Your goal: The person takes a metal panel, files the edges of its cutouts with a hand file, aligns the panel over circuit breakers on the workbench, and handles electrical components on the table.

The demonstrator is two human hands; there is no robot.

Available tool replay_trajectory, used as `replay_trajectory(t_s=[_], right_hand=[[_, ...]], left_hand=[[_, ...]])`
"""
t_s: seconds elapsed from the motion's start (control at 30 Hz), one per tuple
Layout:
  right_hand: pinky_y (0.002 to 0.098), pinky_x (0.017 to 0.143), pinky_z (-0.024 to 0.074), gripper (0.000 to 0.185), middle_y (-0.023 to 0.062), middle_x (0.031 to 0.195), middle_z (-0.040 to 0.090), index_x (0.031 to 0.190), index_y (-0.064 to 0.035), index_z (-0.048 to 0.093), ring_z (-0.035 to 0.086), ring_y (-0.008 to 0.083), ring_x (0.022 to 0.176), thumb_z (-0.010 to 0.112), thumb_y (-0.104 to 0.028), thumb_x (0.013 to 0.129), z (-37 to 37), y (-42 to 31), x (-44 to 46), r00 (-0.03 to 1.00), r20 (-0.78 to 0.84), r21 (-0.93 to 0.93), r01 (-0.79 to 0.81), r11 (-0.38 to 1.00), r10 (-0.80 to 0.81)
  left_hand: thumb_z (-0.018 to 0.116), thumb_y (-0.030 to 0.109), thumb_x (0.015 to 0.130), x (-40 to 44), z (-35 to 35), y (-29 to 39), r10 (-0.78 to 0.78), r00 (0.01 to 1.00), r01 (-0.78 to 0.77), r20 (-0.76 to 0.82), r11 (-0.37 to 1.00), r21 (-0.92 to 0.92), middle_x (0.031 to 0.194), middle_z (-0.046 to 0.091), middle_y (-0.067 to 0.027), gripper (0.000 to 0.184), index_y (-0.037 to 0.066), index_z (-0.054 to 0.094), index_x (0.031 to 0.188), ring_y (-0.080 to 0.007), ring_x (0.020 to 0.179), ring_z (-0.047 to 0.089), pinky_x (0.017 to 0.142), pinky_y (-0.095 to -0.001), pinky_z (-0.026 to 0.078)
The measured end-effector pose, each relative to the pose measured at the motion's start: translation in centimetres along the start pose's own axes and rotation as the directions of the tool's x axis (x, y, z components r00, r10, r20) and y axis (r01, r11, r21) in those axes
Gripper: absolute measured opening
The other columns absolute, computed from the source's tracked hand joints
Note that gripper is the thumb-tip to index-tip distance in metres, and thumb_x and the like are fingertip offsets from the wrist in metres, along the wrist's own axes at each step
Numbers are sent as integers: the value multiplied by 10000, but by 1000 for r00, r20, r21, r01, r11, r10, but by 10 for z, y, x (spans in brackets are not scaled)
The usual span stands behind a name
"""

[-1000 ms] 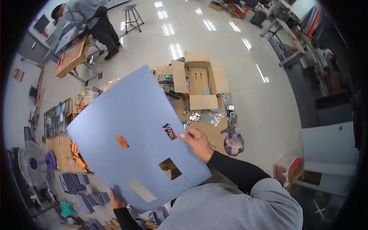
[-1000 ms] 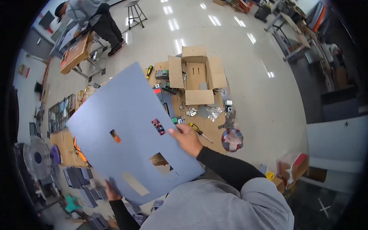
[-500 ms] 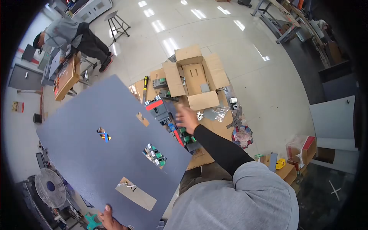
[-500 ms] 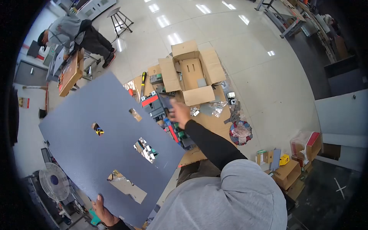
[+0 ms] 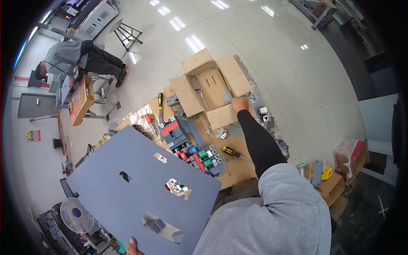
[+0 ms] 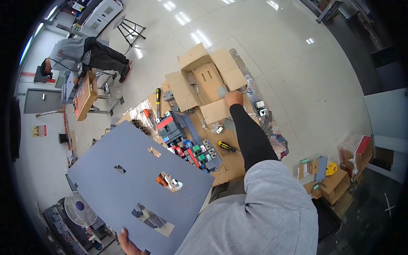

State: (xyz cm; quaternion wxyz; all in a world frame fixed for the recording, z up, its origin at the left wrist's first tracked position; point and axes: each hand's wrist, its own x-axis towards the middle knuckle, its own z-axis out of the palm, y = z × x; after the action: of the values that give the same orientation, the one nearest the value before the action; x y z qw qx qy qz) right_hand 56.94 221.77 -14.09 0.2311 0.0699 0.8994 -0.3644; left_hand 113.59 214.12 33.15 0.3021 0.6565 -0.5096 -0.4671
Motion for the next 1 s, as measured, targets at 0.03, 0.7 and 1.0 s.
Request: replay_trajectory(t_s=[0.03, 0.7, 1.0], right_hand=[[518, 996, 525, 406, 358, 1111, 696, 971, 84, 752, 680, 475, 1114, 566, -262, 866, -3, -5, 5, 994, -70, 4, 81, 997, -80], [490, 972, 520, 395, 305, 1102, 715, 969, 41, 775, 686, 441, 1095, 610, -296, 846, -199, -64, 219, 889, 174, -502, 450, 738, -424], [518, 1003, 512, 388, 316, 1136, 710, 1021, 8, 790, 675, 458, 1125, 536, -280, 968, -198, 6, 278, 860, 191, -770, 431, 472, -473]], left_hand=[[658, 212, 975, -4, 3, 2, -1, 1000, 1, -6, 1000, -3, 1295, 646, -186, 496, -64, 573, 1378, -287, 1134, 636, 990, -412, 513], [673, 222, 973, -39, 29, -13, -60, 998, 59, -6, 994, -92, 1227, 676, -186, 468, -69, 588, 1330, -276, 1062, 677, 934, -422, 563], [658, 245, 990, -38, 34, 0, -108, 991, 112, -75, 992, 58, 1229, 675, -190, 478, -89, 605, 1329, -281, 1093, 666, 966, -426, 545]])
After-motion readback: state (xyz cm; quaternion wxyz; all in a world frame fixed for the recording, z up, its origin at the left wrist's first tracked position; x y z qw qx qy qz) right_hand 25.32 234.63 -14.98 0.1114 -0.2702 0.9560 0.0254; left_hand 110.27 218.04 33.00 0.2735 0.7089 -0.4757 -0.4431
